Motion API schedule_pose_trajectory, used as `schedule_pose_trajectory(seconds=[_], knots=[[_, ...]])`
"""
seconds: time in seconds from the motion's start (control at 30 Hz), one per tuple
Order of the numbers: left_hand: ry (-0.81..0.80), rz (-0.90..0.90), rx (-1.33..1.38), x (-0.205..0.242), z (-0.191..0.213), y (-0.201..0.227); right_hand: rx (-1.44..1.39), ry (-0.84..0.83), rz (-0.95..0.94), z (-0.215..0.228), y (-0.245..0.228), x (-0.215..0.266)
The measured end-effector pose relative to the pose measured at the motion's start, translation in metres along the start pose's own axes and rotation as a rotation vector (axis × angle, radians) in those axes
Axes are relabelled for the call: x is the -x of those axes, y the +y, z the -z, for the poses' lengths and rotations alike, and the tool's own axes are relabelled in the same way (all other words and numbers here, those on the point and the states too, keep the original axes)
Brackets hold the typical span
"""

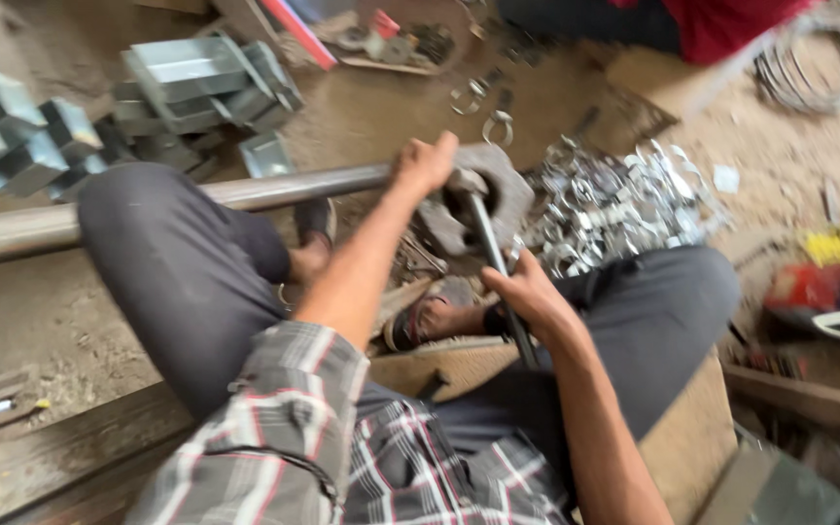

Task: The person sits on the floor and uses a hammer to shape small metal components on a makeshift anvil. They repeatedly pick up metal pieces, position them, and strike them to form hooks or loops. A second person in the background is also working with similar metal parts.

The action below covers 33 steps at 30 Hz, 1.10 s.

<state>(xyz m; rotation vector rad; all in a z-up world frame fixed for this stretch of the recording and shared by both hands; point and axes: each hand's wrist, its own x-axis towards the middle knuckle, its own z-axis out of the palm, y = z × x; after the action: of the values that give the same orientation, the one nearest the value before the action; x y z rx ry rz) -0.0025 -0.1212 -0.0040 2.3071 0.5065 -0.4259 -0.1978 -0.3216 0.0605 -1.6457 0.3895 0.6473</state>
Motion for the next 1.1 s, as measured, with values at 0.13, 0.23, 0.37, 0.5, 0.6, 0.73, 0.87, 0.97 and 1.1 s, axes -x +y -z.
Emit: schedule_pose_trajectory(seconds=[0.13,0.23,0.37,0.5,0.6,0.73,0.87,0.97,1.1], knots=[[-0.012,-0.049,-0.054,-0.005,0.02,-0.009,0.103,-0.037,0.043,-0.006,-0.004,-0.008],[-0.071,-0.011,-0.063,-0.008,0.032,-0.02,0.116,-0.072,0.097,-0.013,-0.009,-0.006],[-0.04,-0.015,-0.067,-0.021,0.038,-0.036,0.221,-0.041,0.044,-0.019,-0.017,-0.006],[0.021,-0.019,-0.084,-0.034,0.038,-0.045,0.194,-0.074,0.026,-0.026,-0.024,-0.01],[0.014,0.006,-0.048,-0.033,0.03,-0.046,0.157,-0.095,-0.001,-0.022,-0.021,-0.013],[0.01,0.008,-0.011,-0.022,0.031,-0.035,0.13,-0.091,0.036,-0.019,-0.018,-0.013],[-0.007,0.031,-0.006,-0.014,0.033,-0.025,0.186,-0.051,-0.003,-0.017,-0.015,-0.011],[-0.025,0.052,0.011,-0.008,0.031,-0.021,0.206,-0.045,0.012,-0.012,-0.017,-0.009],[-0.013,0.047,-0.032,-0.003,0.037,-0.019,0.194,-0.053,0.026,-0.016,-0.017,-0.01]])
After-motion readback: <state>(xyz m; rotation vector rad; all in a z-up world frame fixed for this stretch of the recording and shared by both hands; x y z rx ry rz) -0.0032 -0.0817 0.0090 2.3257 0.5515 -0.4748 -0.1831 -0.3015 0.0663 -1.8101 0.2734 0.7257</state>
